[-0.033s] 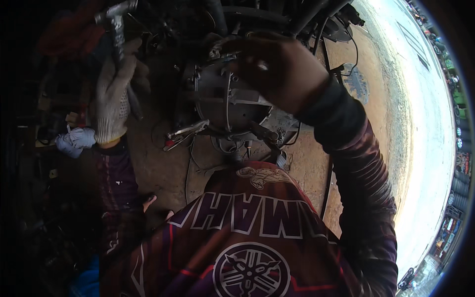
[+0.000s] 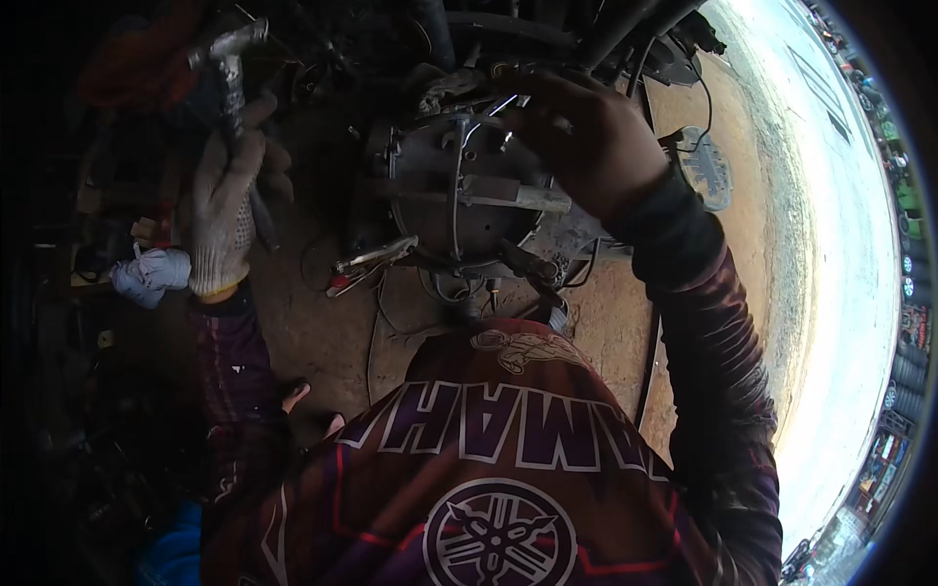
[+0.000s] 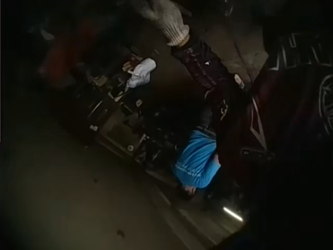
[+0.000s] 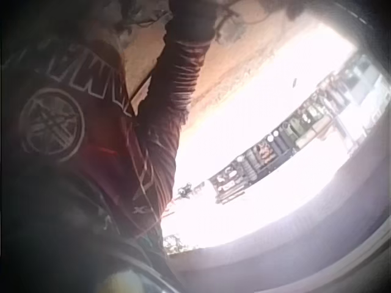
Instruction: The person puts on a glove and hammers metal parts clamped on a workbench using a hammer.
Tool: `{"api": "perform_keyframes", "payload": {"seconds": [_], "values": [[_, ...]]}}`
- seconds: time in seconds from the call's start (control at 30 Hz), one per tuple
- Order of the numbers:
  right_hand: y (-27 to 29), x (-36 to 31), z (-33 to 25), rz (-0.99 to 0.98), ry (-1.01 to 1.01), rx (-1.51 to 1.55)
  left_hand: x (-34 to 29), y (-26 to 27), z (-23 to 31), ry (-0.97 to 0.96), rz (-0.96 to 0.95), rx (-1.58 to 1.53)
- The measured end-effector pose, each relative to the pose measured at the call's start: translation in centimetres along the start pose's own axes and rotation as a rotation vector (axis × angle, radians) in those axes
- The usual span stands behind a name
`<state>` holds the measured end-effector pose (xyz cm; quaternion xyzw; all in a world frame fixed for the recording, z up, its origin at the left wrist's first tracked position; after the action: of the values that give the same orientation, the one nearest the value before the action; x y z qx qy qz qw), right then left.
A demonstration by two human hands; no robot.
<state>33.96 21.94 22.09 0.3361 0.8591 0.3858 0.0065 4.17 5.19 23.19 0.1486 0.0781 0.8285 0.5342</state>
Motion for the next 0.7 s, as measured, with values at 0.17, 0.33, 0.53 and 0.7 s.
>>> {"api": "perform_keyframes", "payload": {"seconds": [0.17, 0.33, 0.53, 0.7], "values": [[-4.5, -6.0, 10.9, -0.019, 0.016, -0.273, -5.6, 1.1, -7.6, 0.265, -0.017, -0.057], [-7.7, -7.6, 12.6, -0.105, 0.030, -0.355, -7.5, 0.1, -10.0, 0.395, -0.107, -0.105], [-8.2, -7.4, 13.5, -0.011, -0.001, -0.362, -9.2, -0.1, -13.7, 0.150, -0.110, 0.276], [-8.5, -7.9, 13.1, 0.006, -0.007, -0.363, -11.1, -0.7, -14.7, -0.039, -0.094, 0.658]]}}
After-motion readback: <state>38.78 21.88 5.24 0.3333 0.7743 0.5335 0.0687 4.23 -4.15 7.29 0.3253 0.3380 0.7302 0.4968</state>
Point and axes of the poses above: each hand's wrist, its own x-axis towards the middle knuckle, its own y-axis out of the back of the hand, z = x × y, the point moved 1 cm from there along x, towards the middle knuckle
